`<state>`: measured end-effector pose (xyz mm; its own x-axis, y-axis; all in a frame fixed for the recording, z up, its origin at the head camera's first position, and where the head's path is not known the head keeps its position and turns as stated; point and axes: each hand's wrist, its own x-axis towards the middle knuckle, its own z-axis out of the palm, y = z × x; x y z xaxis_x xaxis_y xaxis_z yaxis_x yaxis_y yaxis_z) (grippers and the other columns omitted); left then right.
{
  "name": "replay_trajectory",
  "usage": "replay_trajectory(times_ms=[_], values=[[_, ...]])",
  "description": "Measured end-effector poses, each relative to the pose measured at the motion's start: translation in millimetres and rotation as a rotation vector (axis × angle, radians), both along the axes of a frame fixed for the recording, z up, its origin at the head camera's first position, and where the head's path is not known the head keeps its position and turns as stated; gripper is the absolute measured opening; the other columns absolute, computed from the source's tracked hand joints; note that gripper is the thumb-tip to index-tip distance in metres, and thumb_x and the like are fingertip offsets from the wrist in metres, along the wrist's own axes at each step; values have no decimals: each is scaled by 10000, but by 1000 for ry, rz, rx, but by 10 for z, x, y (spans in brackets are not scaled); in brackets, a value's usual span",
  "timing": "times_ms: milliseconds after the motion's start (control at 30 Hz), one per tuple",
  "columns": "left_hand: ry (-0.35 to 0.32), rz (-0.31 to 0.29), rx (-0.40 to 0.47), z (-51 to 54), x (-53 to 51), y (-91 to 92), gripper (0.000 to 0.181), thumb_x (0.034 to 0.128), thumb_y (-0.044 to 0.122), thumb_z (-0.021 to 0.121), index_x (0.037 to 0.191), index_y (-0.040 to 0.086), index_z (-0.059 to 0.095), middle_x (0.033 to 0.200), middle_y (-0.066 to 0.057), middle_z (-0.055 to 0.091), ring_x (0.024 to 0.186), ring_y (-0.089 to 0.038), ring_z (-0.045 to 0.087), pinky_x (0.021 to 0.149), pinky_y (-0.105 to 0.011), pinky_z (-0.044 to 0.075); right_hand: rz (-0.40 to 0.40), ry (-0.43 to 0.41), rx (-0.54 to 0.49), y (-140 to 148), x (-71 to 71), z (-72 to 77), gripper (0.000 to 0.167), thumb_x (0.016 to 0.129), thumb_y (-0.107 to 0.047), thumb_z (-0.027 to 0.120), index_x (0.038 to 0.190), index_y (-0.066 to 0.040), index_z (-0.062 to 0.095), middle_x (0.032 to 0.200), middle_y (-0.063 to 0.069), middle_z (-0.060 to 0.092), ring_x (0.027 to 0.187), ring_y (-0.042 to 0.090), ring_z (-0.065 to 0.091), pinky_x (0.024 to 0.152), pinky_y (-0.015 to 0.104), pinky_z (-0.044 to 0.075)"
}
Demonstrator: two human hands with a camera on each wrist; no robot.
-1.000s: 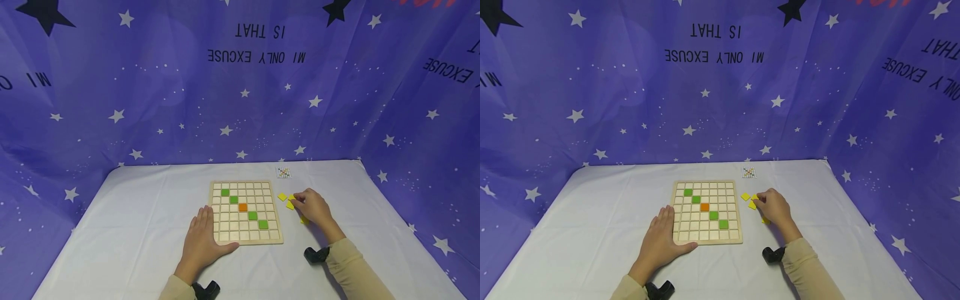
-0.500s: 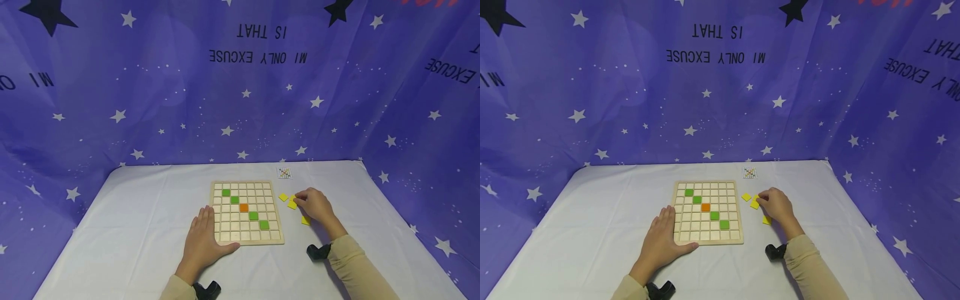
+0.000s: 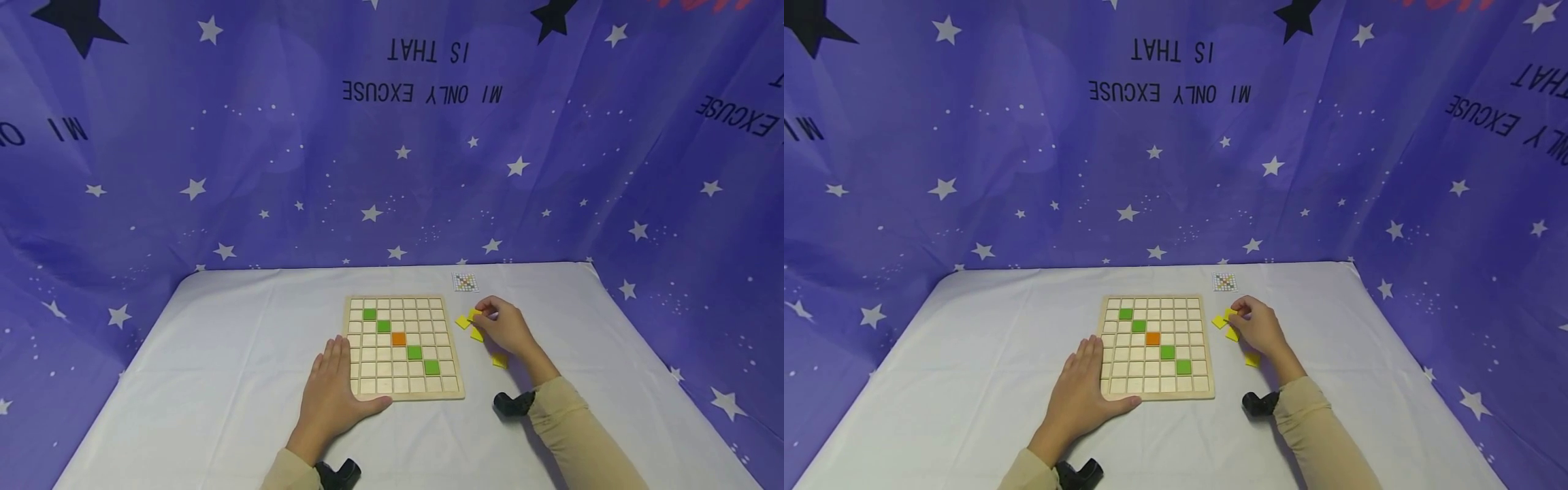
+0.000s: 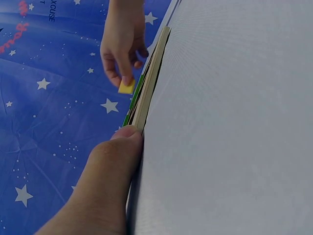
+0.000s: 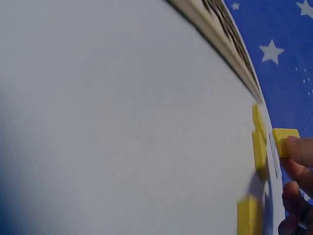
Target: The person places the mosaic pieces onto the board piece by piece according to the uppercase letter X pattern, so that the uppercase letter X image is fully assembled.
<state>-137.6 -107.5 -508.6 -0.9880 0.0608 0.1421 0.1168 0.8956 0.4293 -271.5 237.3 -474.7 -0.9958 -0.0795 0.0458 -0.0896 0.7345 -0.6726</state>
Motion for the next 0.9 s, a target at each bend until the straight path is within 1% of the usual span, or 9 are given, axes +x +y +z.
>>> replay_trajectory(times_ms=[100,200,400,500,633,700,800,900], values=[[4,0,-1,1,-1,-2,1408,592,924,602,1572,1,192,1649,-167,206,1544,-324,165,1242,-506,212,26,-1,-71,-122,-32,12,167,925,-176,701,1065,-99,651,988,97,671,819,209,637,607,281,533],[12,0,0,-6,-2,-3,1408,591,925,602,1570,-4,199,1647,-169,210,1542,-326,171,1241,-507,216,48,-10,-112,-268,-55,23,163,923,-161,704,1066,-98,656,980,96,669,777,192,635,565,278,542],[12,-1,-1,-9,-4,-4,1409,591,920,609,1570,-6,195,1648,-169,207,1542,-329,169,1242,-507,212,71,5,-117,-549,-105,-5,134,915,-173,716,1037,-132,677,959,52,672,804,180,632,644,278,527],[8,1,-1,-3,3,-7,1409,591,919,610,1571,-5,194,1648,-170,207,1542,-330,170,1240,-509,215,98,13,-111,-671,-124,-21,129,916,-171,715,1038,-143,683,951,29,681,825,159,643,685,275,518],[5,5,2,1,6,-8,1412,588,921,609,1570,-4,195,1646,-172,211,1541,-331,172,1240,-509,217,133,14,-97,-820,-133,-19,131,918,-172,714,1044,-146,686,921,14,677,815,156,632,722,317,516],[5,5,7,-1,3,-8,1413,585,923,609,1570,-4,199,1646,-172,214,1540,-330,174,1240,-508,217,137,9,-79,-878,-135,-24,134,925,-179,707,1054,-150,686,925,4,672,832,157,627,764,341,526],[1,1,6,-6,-1,-8,1413,588,931,596,1572,1,192,1649,-167,208,1542,-326,170,1241,-503,216,128,12,-41,-929,-140,-43,146,936,-189,696,1077,-155,686,964,-10,672,904,148,640,844,360,544],[2,1,5,-6,-3,-11,1412,589,931,595,1573,2,191,1649,-165,207,1543,-323,170,1242,-500,215,115,23,-9,-951,-142,-54,150,937,-202,696,1081,-159,691,1010,-10,667,955,159,645,884,374,549]])
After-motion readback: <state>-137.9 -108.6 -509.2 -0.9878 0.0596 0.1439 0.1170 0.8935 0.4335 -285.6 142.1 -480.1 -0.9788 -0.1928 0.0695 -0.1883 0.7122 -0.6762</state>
